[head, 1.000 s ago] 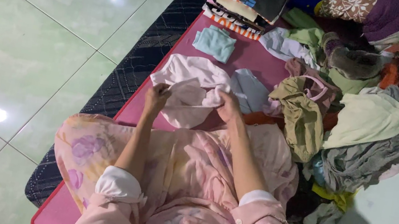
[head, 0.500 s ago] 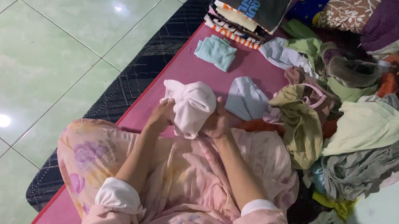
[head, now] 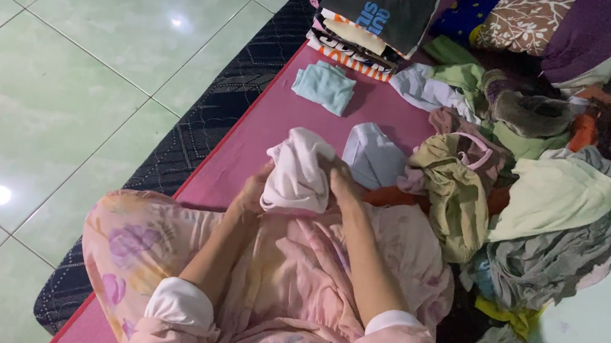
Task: Folding various items of laundry including underwear on a mattress.
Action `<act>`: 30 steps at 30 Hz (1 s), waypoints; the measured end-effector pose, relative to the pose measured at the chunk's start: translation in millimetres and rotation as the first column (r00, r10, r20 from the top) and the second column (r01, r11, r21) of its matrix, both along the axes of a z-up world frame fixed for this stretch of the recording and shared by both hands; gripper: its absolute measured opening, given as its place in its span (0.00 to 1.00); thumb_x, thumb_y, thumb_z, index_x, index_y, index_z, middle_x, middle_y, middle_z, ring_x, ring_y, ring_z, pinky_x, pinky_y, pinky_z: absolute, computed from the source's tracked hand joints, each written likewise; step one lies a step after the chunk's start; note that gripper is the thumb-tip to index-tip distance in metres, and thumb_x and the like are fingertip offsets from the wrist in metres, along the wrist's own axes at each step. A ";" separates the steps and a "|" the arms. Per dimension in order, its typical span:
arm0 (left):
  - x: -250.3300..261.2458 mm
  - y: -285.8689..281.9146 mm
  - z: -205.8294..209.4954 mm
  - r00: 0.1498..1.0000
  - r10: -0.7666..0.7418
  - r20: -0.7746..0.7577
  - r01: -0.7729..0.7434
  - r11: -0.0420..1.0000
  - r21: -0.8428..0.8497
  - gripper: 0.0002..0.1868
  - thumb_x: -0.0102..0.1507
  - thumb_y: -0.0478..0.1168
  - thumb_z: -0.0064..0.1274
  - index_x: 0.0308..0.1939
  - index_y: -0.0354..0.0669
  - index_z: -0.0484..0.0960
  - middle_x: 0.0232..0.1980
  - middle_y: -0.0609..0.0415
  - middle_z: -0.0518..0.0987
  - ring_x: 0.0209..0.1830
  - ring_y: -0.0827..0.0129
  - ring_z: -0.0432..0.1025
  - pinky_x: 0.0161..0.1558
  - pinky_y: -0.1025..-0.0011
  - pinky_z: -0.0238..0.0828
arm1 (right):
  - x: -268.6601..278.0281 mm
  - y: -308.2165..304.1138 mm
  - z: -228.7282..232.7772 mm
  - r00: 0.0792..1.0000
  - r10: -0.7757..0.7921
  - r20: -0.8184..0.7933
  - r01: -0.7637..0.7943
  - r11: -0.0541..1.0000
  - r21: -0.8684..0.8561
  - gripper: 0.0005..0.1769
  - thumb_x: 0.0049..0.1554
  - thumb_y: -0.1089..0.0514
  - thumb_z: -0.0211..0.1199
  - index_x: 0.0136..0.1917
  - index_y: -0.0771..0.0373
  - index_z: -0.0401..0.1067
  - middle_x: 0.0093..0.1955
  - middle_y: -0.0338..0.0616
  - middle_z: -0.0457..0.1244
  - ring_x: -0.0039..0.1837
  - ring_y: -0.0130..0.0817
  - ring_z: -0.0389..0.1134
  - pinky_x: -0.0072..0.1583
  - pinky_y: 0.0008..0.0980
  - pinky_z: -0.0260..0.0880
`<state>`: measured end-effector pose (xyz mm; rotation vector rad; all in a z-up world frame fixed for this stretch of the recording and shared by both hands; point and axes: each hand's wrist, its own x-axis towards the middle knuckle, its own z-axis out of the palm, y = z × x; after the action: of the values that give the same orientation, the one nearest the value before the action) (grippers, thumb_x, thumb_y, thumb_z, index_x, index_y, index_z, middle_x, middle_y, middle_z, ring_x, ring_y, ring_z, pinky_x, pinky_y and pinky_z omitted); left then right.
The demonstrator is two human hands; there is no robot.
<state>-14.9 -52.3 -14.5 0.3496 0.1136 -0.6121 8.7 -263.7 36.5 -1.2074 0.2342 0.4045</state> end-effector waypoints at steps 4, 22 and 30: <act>-2.2 14.2 31.2 0.986 0.161 0.040 -0.165 0.925 0.341 0.30 0.65 0.52 0.41 0.72 0.53 0.63 0.67 0.50 0.75 0.65 0.56 0.71 0.65 0.53 0.69 | 9.2 -3.2 -17.3 0.999 -0.043 0.024 0.046 0.980 -0.194 0.31 0.62 0.42 0.58 0.68 0.67 0.69 0.60 0.47 0.68 0.60 0.35 0.69 0.62 0.37 0.70; 33.1 43.3 -23.8 0.988 0.147 -0.049 -0.109 0.883 0.456 0.20 0.67 0.49 0.42 0.51 0.40 0.82 0.47 0.47 0.84 0.42 0.62 0.79 0.47 0.62 0.79 | 7.6 -26.9 -54.9 0.870 0.362 0.335 -0.383 0.924 -0.006 0.16 0.65 0.52 0.60 0.60 0.62 0.76 0.55 0.42 0.68 0.56 0.34 0.67 0.58 0.40 0.68; 37.6 123.1 107.3 0.476 -0.421 0.772 -0.879 -0.211 0.427 0.21 0.65 0.57 0.62 0.27 0.47 0.81 0.37 0.56 0.74 0.44 0.66 0.65 0.50 0.54 0.58 | 0.7 -62.1 60.1 0.634 0.574 0.519 0.519 0.183 -0.835 0.14 0.48 0.51 0.71 0.49 0.52 0.80 0.52 0.35 0.71 0.65 0.40 0.67 0.65 0.50 0.66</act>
<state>22.8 70.9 92.9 2.2399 -0.3196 0.5688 9.4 -325.8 96.6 -2.6708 -0.4574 -0.4837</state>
